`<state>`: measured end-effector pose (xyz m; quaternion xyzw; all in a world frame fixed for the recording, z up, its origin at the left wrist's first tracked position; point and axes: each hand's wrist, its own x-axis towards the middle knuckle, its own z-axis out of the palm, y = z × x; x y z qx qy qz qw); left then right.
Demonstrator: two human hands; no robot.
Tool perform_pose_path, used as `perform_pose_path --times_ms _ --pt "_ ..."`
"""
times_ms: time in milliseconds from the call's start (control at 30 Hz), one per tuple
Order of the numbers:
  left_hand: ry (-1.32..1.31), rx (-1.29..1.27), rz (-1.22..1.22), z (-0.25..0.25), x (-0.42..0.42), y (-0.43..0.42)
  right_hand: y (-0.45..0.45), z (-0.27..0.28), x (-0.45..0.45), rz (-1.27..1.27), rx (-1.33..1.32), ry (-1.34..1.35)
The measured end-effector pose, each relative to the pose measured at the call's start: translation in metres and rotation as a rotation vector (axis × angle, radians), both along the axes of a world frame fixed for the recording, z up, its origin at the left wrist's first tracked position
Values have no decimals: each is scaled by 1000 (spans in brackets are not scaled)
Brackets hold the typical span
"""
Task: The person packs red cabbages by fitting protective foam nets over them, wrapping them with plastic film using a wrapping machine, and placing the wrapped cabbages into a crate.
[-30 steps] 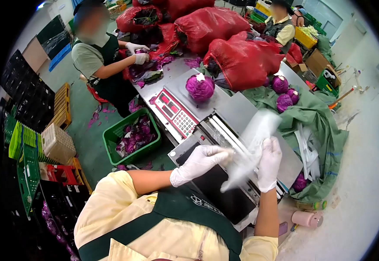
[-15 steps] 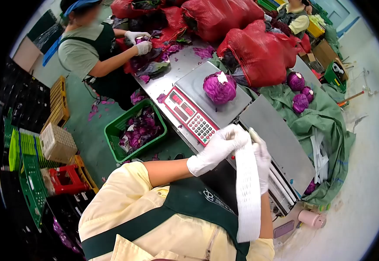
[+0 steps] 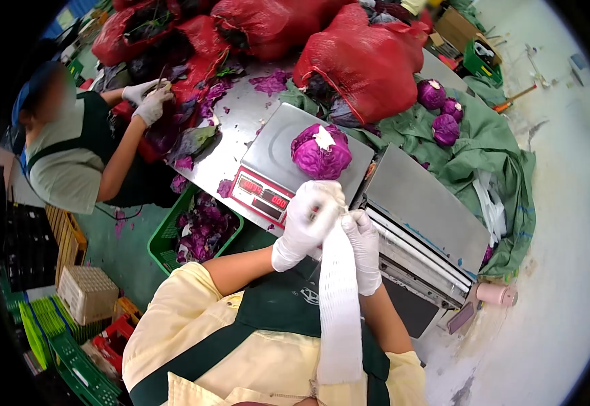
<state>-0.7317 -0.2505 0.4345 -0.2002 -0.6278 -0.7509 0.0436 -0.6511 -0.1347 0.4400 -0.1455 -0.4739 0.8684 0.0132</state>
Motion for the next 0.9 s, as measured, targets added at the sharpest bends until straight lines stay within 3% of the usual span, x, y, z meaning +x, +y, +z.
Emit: perform_pose_path --times_ms 67,100,133,167,200,267,333,400,433,467,500,533,567,633,667,733,800,867,900 --pt "-537 382 -203 -2 -4 0 -3 -20 -4 -74 52 7" --pt "-625 459 -256 -2 -8 -2 -3 -28 -7 -129 102 17" --pt "-713 534 -309 -1 -12 -5 12 -26 -10 -81 -21 -110" --pt "-803 483 -422 0 -9 -8 27 -18 -8 -75 627 111" --pt "-828 279 -614 -6 -5 -17 35 -10 -13 -105 367 58" --pt "-1090 111 -1192 -14 5 -37 51 7 -22 -255 -178 -41" --pt "-985 -169 -979 -9 -6 -58 59 22 -30 -91 19 -135" --pt "-785 -1 -438 -18 -40 -58 66 29 -46 372 823 -214" --pt "-613 -54 -260 -25 -69 -60 69 36 -61 524 1245 -224" --pt "-437 -103 -83 -34 -102 -61 88 12 -82 501 1350 -108" --pt "-312 -152 53 -45 -133 -58 92 18 -105 513 1203 -236" --pt "-183 -195 193 -55 -157 -55 111 -15 -138 326 1199 -116" --pt "-172 -188 196 -60 -171 -54 97 11 -164 205 1248 -288" --pt "22 -968 563 -65 -192 -53 92 9 -208 33 1454 -241" --pt "26 -961 574 -71 -196 -53 102 -16 -234 77 1641 -297" --pt "79 -1283 224 -87 -196 -57 121 -79 -261 225 1683 -444" --pt "94 -1336 139 -106 -172 -50 73 -35 -222 368 1466 -453" --pt "282 -1004 253 -118 -148 -43 68 -74 -217 196 922 -379" --pt "251 -983 320 -124 -142 -42 63 -84 -210 101 646 -324"
